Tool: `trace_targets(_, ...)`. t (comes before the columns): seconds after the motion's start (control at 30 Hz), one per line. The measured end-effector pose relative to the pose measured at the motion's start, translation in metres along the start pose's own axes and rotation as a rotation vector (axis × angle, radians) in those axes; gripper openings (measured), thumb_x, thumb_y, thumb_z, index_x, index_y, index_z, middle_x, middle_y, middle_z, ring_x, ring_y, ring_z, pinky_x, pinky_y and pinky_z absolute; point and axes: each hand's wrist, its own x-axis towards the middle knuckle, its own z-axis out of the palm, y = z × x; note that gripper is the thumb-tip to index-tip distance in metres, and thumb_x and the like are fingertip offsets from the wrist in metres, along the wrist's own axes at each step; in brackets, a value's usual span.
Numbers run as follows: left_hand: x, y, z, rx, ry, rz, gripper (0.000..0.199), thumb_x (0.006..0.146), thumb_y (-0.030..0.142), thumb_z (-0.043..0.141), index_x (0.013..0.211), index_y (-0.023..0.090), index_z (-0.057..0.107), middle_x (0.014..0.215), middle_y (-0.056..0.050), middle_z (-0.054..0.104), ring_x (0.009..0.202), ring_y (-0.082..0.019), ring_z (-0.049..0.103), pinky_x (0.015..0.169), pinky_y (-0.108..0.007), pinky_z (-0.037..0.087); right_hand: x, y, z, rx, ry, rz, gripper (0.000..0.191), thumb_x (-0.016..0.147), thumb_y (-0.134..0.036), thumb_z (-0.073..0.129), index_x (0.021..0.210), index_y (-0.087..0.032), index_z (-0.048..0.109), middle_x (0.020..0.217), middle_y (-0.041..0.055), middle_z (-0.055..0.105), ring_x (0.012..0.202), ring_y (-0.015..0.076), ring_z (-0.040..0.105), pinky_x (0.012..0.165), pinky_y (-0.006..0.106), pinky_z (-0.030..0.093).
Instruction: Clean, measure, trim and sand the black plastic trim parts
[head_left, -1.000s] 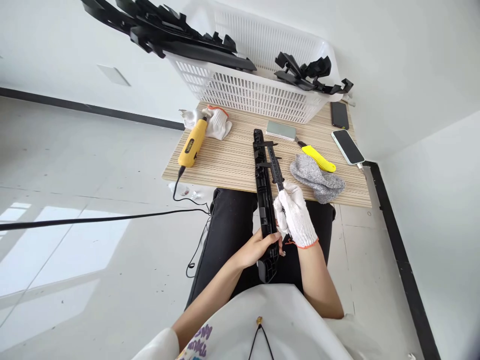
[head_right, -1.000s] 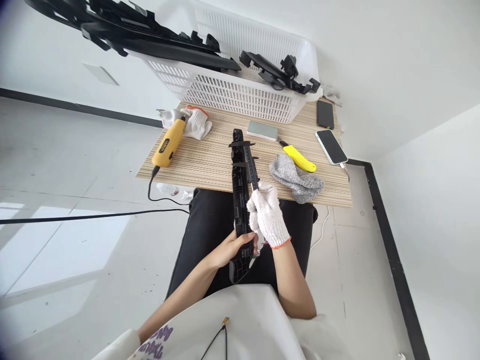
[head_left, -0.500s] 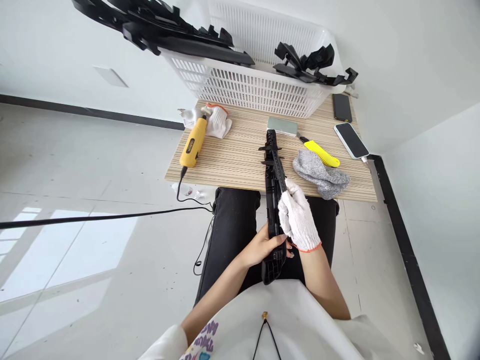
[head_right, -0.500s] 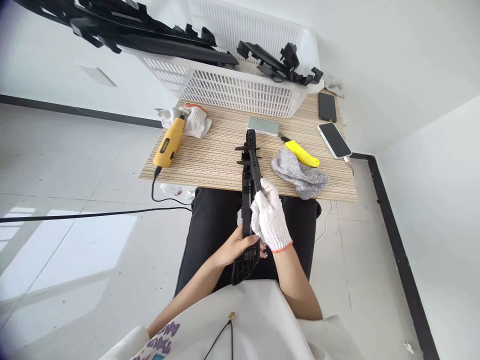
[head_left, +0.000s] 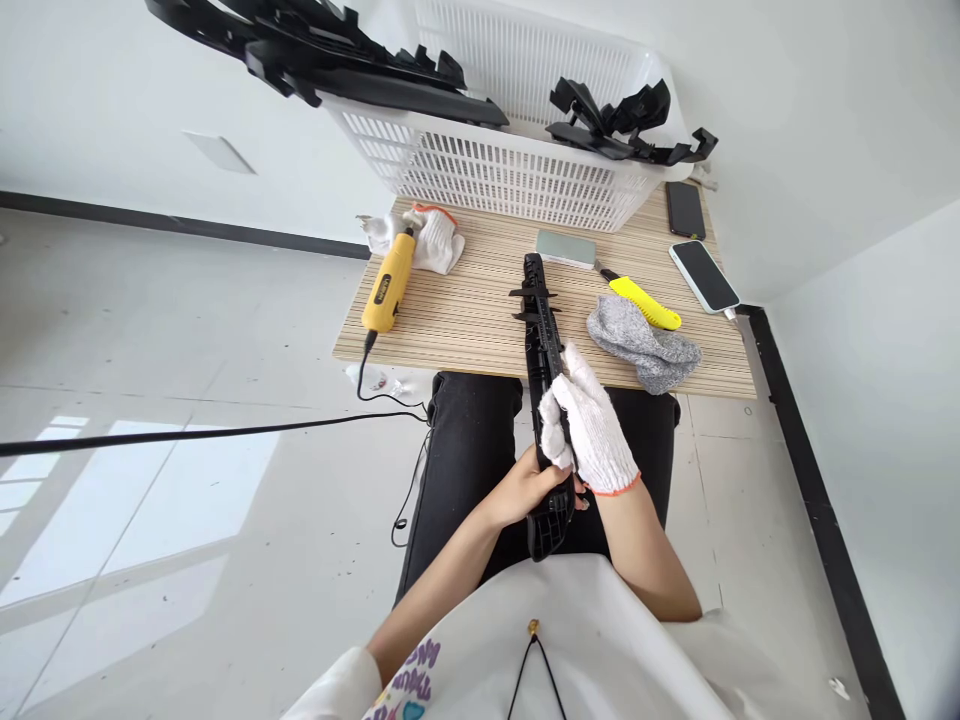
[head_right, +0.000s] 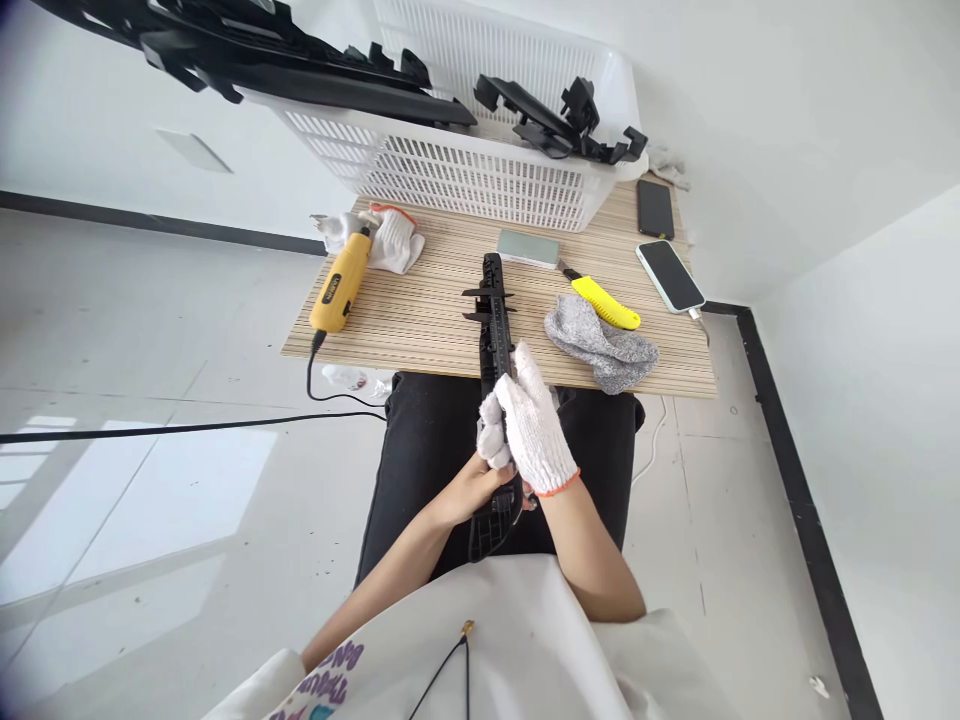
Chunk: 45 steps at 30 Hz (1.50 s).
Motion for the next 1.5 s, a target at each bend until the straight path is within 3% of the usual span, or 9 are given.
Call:
trace_targets(0.13,-0.001,0.0,0.002,-0.006,-0.002,-0.053,0.048,0.074,0.056,0.079,0.082,0.013,0.061,0.074,-0.004,0.067,0.062,-0.02,0.072,0.059,-0.029,0.06,0.01,-0.003,0.004,0.151,-0.112,0.009,0.063,0.088,-0.04,0.061,0.144,-0.034,0.033,0.079,-0.0032,0.066,0.049,0.0148,0.063,0.038,0.026,0.051)
trace_targets(0.27,-0.001,0.0,0.003,-0.013,0.006,-0.029,0.047,0.074,0.054,0.08,0.086,0.014,0.058,0.074,-0.004,0.067,0.06,-0.019,0.07,0.057,-0.03,0.059,0.011,-0.006,0.013,0.118,0.01,-0.072,0.061,0.087,-0.037,0.062,0.141,-0.032,0.034,0.084,-0.0038,0.065,0.043,0.0108,0.06,0.033,0.021,0.047)
trace_targets(0.47,-0.002,0.001,0.004,0.003,0.005,0.007,0.039,0.08,0.044,0.077,0.091,0.015,0.054,0.078,-0.003,0.067,0.058,-0.016,0.068,0.064,-0.033,0.061,0.008,0.0,0.017,-0.019,0.278,-0.012,0.047,0.087,-0.054,0.061,0.118,-0.028,0.039,0.063,-0.0092,0.058,0.031,0.0103,0.049,0.025,0.016,0.033)
trace_targets(0.63,-0.001,0.0,0.003,-0.009,0.032,0.015,0.041,0.08,0.045,0.076,0.095,0.016,0.052,0.078,-0.002,0.067,0.056,-0.016,0.067,0.06,-0.032,0.06,0.005,0.004,0.014,0.013,0.243,-0.039,0.034,0.088,-0.049,0.06,0.106,-0.027,0.041,0.057,-0.0107,0.054,0.03,0.0091,0.045,0.025,0.016,0.032)
trace_targets(0.8,0.0,-0.003,0.002,0.076,0.055,0.091,0.036,0.08,0.043,0.075,0.093,0.016,0.054,0.076,-0.004,0.069,0.065,-0.021,0.07,0.065,-0.035,0.06,0.0,0.003,0.015,0.089,0.189,-0.118,0.039,0.09,-0.036,0.057,0.125,-0.028,0.043,0.06,-0.0116,0.052,0.032,0.0067,0.044,0.028,0.016,0.038)
trace_targets(1.07,0.0,-0.002,0.004,0.155,0.153,0.157,0.028,0.079,0.038,0.075,0.088,0.016,0.062,0.089,-0.008,0.072,0.101,-0.031,0.07,0.092,-0.046,0.056,-0.001,0.003,0.016,0.174,0.174,-0.099,0.059,0.088,-0.033,0.058,0.143,-0.026,0.041,0.059,-0.0105,0.05,0.033,0.0061,0.042,0.028,0.016,0.038)
trace_targets(1.17,0.0,-0.001,0.004,0.122,0.108,0.111,0.031,0.079,0.041,0.075,0.089,0.016,0.06,0.085,-0.007,0.071,0.092,-0.03,0.071,0.084,-0.044,0.059,0.0,0.005,0.013,0.14,0.162,-0.099,0.063,0.088,-0.035,0.058,0.148,-0.028,0.037,0.059,-0.0106,0.051,0.032,0.0061,0.043,0.028,0.016,0.038)
trace_targets(1.33,-0.001,-0.001,0.002,0.029,0.021,0.015,0.04,0.082,0.051,0.072,0.092,0.017,0.056,0.079,-0.004,0.068,0.069,-0.023,0.071,0.069,-0.04,0.061,0.0,0.001,0.004,0.078,0.062,-0.039,0.082,0.088,-0.039,0.058,0.157,-0.041,0.013,0.064,-0.0099,0.058,0.035,0.0081,0.051,0.031,0.015,0.04)
trace_targets(1.5,-0.003,-0.005,0.0,-0.023,0.0,-0.023,0.041,0.086,0.053,0.068,0.095,0.016,0.052,0.08,-0.006,0.069,0.065,-0.023,0.073,0.068,-0.039,0.062,0.007,-0.011,0.002,0.066,-0.001,0.028,0.077,0.086,-0.035,0.056,0.155,-0.04,0.022,0.056,-0.0113,0.053,0.031,0.0081,0.047,0.029,0.014,0.035)
